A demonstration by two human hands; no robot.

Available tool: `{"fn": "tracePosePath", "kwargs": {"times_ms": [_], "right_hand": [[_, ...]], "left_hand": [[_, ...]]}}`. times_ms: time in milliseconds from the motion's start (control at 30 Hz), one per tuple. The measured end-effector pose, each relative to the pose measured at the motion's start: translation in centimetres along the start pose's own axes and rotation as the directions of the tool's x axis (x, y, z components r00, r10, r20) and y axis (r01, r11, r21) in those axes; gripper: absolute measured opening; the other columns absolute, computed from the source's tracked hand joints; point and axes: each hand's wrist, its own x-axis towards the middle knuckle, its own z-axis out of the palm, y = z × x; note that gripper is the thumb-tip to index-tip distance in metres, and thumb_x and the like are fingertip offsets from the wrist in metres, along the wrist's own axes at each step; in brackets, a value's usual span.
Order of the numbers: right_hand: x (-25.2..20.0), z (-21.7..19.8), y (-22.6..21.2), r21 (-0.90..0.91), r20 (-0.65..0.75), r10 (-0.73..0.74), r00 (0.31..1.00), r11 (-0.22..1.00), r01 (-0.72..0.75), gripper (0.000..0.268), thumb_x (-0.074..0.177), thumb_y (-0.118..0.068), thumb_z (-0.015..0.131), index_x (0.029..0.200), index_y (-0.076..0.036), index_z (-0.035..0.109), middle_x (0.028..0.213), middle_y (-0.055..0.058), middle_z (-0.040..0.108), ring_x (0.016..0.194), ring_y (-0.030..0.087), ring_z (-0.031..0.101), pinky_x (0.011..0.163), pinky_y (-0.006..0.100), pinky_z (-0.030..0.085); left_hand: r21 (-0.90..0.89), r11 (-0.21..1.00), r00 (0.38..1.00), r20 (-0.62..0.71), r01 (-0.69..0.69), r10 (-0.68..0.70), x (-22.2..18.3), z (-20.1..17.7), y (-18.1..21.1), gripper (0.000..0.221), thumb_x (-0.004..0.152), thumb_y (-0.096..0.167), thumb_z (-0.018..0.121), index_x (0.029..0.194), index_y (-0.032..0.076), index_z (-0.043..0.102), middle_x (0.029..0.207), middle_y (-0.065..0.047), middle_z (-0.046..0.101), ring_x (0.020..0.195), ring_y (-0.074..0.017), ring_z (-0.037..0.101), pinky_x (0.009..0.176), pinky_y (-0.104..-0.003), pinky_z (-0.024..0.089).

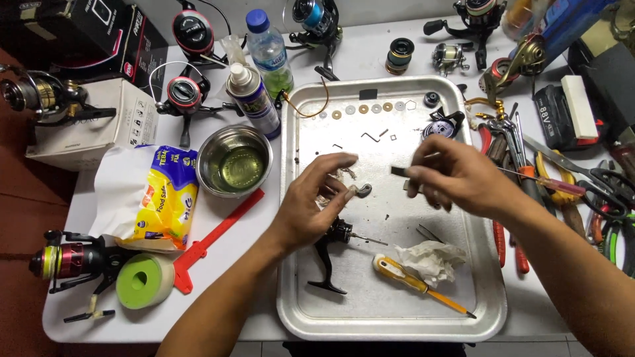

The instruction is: Disassembling, cleaning, and repairing internal components of a fishing reel on a workbench.

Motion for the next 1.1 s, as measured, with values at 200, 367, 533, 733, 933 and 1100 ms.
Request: {"fn": "tracePosePath", "kwargs": {"times_ms": [200,367,533,733,933,1100], "right_hand": [[-1.4,-1.1,0.9,0.089,-0.126,0.097,0.987,0.992,-0.086,0.011,0.082,-0.01,0.062,0.085,-0.001,0.056,0.071,0.015,0.067,0.053,0.017,0.056,0.04,0.025,0.043],[-2.2,-1.7,1.9,0.043,-0.158,0.069,0.985,0.997,-0.062,0.013,0.077,-0.008,0.066,0.086,0.001,0.065,0.068,0.013,0.065,0.06,0.018,0.063,0.051,0.026,0.049],[-2.2,-1.6,1.2,-0.098,-0.194,0.072,0.978,0.991,-0.093,0.021,0.075,-0.011,0.066,0.094,-0.002,0.072,0.086,0.01,0.073,0.079,0.016,0.066,0.07,0.025,0.052],[-2.4,-1.0,0.8,0.023,-0.228,0.034,0.973,0.999,-0.03,0.026,0.072,-0.005,0.068,0.096,0.005,0.068,0.091,0.015,0.071,0.061,0.017,0.062,0.05,0.023,0.055],[-2.7,-1.0,1.2,0.003,-0.233,-0.053,0.971,0.998,0.055,0.023,0.075,-0.003,0.066,0.097,0.003,0.066,0.089,0.012,0.067,0.058,0.017,0.06,0.048,0.024,0.053],[-2.7,-1.3,1.8,0.038,-0.244,-0.01,0.97,0.999,0.02,0.026,0.074,-0.005,0.068,0.099,0.001,0.067,0.086,0.011,0.068,0.057,0.015,0.06,0.049,0.023,0.053]], "left_hand": [[0.438,0.898,0.999,0.045,-0.038,0.02,0.5,-0.2,-1.3,0.022,0.084,0.015,0.062,0.104,0.007,0.059,0.099,-0.008,0.063,0.092,-0.0209,0.058,0.083,-0.032,0.046],[0.533,0.842,0.994,0.105,-0.09,0.039,0.3,0.4,-2.4,0.022,0.083,0.018,0.063,0.102,0.005,0.062,0.099,-0.008,0.062,0.087,-0.022,0.051,0.077,-0.033,0.043],[0.544,0.825,0.98,0.192,-0.153,0.056,0.5,0.8,-1.5,0.014,0.083,0.016,0.066,0.095,0.009,0.064,0.088,-0.004,0.062,0.081,-0.02,0.05,0.071,-0.031,0.041],[0.767,0.634,0.761,0.349,0.104,-0.547,2.2,3.7,0.4,0.031,0.082,0.043,0.061,0.102,0.019,0.062,0.101,0.0,0.058,0.1,-0.0216,0.046,0.082,-0.033,0.042],[0.874,0.486,0.714,0.354,-0.023,-0.604,3.5,6.0,-0.2,0.03,0.087,0.04,0.06,0.093,0.011,0.06,0.089,-0.004,0.06,0.09,-0.0229,0.05,0.074,-0.035,0.044],[0.862,0.507,0.697,0.353,0.017,-0.624,3.9,6.8,0.0,0.024,0.089,0.033,0.057,0.094,0.009,0.062,0.094,-0.007,0.062,0.094,-0.0261,0.05,0.078,-0.038,0.043]]}}
